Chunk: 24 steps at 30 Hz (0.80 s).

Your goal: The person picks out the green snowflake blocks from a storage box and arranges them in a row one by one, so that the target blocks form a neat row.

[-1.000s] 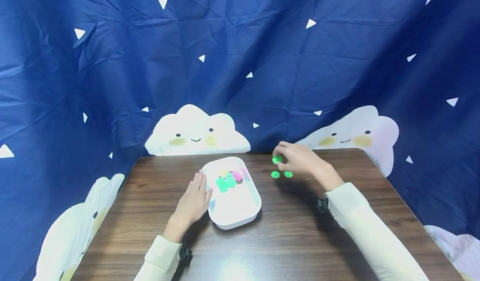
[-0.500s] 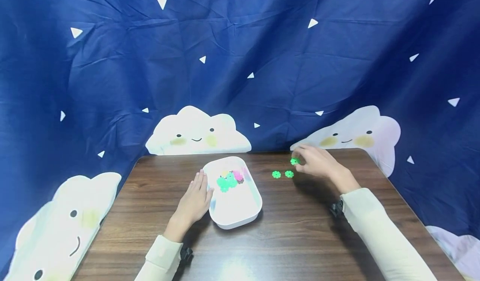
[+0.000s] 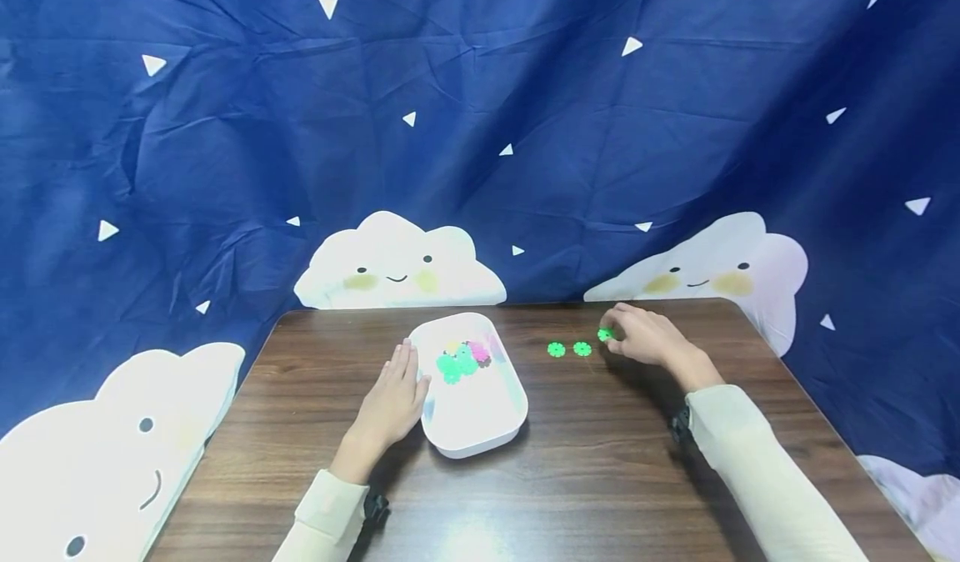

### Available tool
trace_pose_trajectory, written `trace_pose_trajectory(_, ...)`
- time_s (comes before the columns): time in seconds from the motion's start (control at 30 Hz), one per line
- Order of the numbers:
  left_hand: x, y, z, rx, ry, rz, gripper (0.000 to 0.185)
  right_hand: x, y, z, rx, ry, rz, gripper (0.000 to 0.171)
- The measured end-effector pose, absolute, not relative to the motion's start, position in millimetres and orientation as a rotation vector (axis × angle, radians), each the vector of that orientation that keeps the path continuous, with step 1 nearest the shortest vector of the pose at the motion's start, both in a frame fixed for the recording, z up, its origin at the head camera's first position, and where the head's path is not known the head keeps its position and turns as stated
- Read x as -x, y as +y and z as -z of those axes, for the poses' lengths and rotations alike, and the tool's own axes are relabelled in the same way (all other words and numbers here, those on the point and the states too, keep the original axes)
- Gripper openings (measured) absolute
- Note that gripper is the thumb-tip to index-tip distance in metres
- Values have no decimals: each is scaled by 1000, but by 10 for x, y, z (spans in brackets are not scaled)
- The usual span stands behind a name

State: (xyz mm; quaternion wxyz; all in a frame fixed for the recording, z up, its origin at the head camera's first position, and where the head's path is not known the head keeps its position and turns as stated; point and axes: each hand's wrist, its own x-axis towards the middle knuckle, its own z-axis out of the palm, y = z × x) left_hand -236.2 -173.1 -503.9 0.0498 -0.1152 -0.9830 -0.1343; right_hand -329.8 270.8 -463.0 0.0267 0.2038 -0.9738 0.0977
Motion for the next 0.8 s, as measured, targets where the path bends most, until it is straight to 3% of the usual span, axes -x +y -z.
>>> trace_pose_trajectory(0.43, 2361, -1733, 5036, 357, -2992, 416, 64, 3345, 2769, 4992, -582, -3055, -370, 27)
trace_pose_trajectory(0.8, 2367, -1744, 5035, 361, -2986, 403, 65, 3367, 2770, 5059, -565, -3059, -367, 29)
